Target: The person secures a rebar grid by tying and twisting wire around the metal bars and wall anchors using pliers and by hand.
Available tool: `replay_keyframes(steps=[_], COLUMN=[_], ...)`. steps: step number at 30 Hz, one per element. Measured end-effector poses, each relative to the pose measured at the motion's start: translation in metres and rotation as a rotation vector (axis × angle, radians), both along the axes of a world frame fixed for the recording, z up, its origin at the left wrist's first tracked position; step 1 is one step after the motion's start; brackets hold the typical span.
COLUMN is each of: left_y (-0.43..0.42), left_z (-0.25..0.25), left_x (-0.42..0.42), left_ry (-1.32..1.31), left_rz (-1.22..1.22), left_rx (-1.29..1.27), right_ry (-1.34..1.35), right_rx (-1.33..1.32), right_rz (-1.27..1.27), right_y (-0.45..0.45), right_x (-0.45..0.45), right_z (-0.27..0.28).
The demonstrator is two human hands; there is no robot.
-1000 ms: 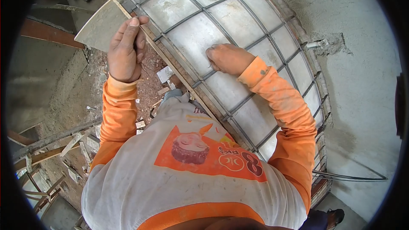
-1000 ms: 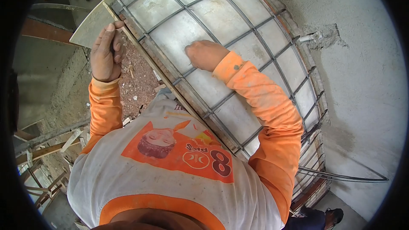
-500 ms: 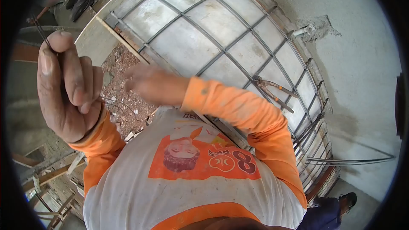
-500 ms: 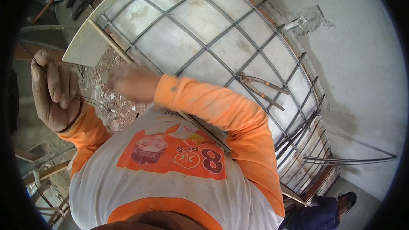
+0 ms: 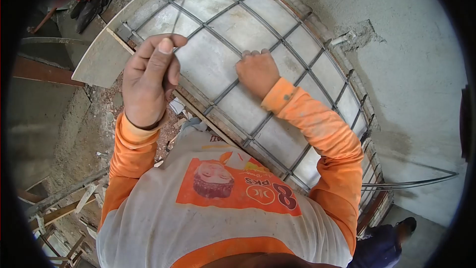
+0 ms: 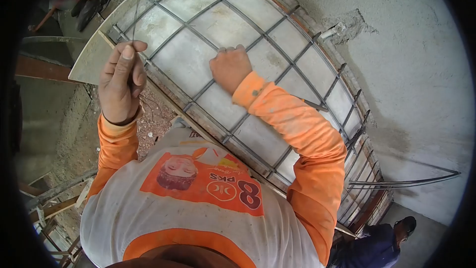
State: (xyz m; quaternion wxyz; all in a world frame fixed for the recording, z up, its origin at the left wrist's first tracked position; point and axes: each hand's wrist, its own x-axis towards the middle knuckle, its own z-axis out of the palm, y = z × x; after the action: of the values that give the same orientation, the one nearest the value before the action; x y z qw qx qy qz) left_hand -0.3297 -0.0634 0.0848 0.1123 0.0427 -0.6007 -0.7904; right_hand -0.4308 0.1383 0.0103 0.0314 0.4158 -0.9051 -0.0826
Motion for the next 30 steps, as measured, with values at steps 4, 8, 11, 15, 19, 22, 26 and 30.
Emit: replay_keyframes(steps=[4,8,11,15,19,22,26,30], left_y=[-0.003,-0.015,-0.027,-0.028,-0.023,-0.023,-0.033,-0.035], left_z=[0.004,-0.004,-0.011,-0.017,-0.013,-0.013,-0.015,-0.020], left_x=[0.002,0.010,0.017,0.017,0.017,0.019,0.023,0.024], left_ry=[0.030,0.066,0.054,0.038,0.052,0.062,0.068,0.034], left_rz=[-0.038,0.079,0.128,0.164,0.140,0.188,0.210,0.259], left_rx=[-0.046,-0.073,-0.043,-0.042,-0.036,-0.052,-0.054,-0.061], right_ry=[-0.151,-0.218,-0.243,-0.141,-0.064,-0.115,-0.220,-0.151], right_rx=[0.327,0.230,0.016,-0.141,-0.165,-0.144,-0.005,-0.149], right_rz=[-0.176,-0.250,-0.240,-0.271,-0.228,-0.224,-0.214,-0.212], right_y=[-0.031,-0.034,-0.021,-0.012,-0.014,-0.015,-0.013,-0.003], right_x=[0.011,0.008,0.003,0.000,-0.006,-0.011,-0.017,-0.007], right_z=[0.006,-0.007,-0.008,-0.012,-0.020,-0.019,-0.014,-0.023])
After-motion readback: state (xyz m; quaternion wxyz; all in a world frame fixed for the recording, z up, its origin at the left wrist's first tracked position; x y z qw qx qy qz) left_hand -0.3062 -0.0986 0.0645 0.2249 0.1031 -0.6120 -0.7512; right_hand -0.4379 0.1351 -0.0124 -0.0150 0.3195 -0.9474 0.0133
